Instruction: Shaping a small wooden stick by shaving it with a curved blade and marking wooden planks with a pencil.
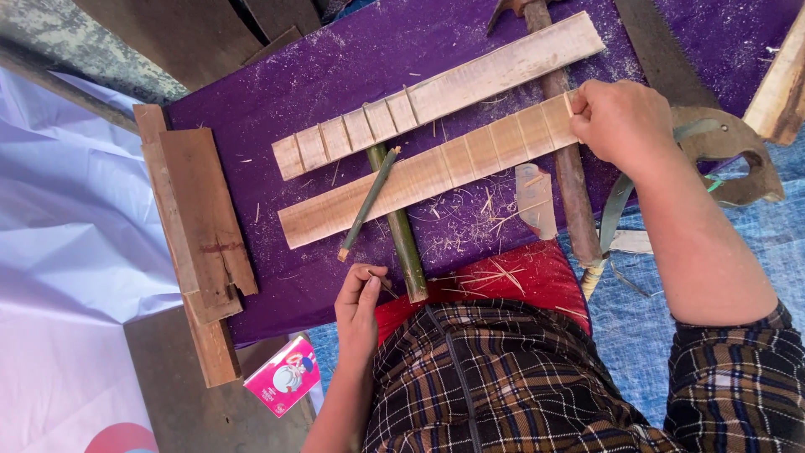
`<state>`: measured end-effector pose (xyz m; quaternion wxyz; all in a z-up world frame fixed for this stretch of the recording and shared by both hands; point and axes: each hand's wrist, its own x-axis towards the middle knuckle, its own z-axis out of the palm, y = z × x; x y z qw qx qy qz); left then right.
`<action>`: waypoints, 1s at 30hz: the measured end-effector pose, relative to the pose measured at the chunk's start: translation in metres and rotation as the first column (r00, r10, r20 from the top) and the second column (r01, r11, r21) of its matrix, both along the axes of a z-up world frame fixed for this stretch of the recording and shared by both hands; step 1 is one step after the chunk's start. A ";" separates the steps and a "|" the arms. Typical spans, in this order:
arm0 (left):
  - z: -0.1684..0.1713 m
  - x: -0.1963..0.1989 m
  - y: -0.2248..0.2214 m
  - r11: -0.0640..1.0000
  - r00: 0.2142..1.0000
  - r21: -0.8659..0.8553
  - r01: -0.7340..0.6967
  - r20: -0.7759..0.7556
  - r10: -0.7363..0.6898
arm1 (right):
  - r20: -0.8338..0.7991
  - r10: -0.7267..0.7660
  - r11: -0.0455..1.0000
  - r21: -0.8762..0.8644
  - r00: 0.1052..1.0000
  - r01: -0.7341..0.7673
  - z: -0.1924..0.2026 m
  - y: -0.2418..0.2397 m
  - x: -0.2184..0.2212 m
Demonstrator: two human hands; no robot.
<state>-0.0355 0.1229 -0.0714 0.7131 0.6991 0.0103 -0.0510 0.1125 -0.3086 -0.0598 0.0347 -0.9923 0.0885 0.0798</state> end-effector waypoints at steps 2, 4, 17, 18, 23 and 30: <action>-0.002 0.000 0.000 1.000 1.000 -0.008 0.000 0.000 0.000 | -0.015 0.013 1.000 -0.007 1.000 -0.013 0.003 0.001 -0.001; -0.003 -0.001 0.001 1.000 1.000 -0.016 0.000 0.003 0.000 | -0.028 0.026 1.000 -0.014 0.999 -0.026 0.007 0.004 -0.003; -0.006 -0.004 0.001 0.999 0.999 -0.047 0.008 -0.038 -0.009 | 0.168 0.261 0.964 -0.105 0.951 -0.246 0.004 0.001 -0.017; -0.006 -0.004 0.001 0.999 0.999 -0.051 0.011 -0.043 -0.013 | 0.191 0.278 0.958 -0.121 0.941 -0.259 -0.001 0.000 -0.018; -0.013 -0.007 -0.001 0.997 0.999 -0.071 0.019 -0.047 -0.022 | 0.192 0.326 0.935 -0.209 0.926 -0.286 -0.009 -0.007 -0.013; -0.009 -0.009 -0.001 0.998 0.997 -0.056 0.016 -0.079 -0.021 | -0.140 0.197 0.980 0.007 0.970 -0.198 0.042 0.005 0.004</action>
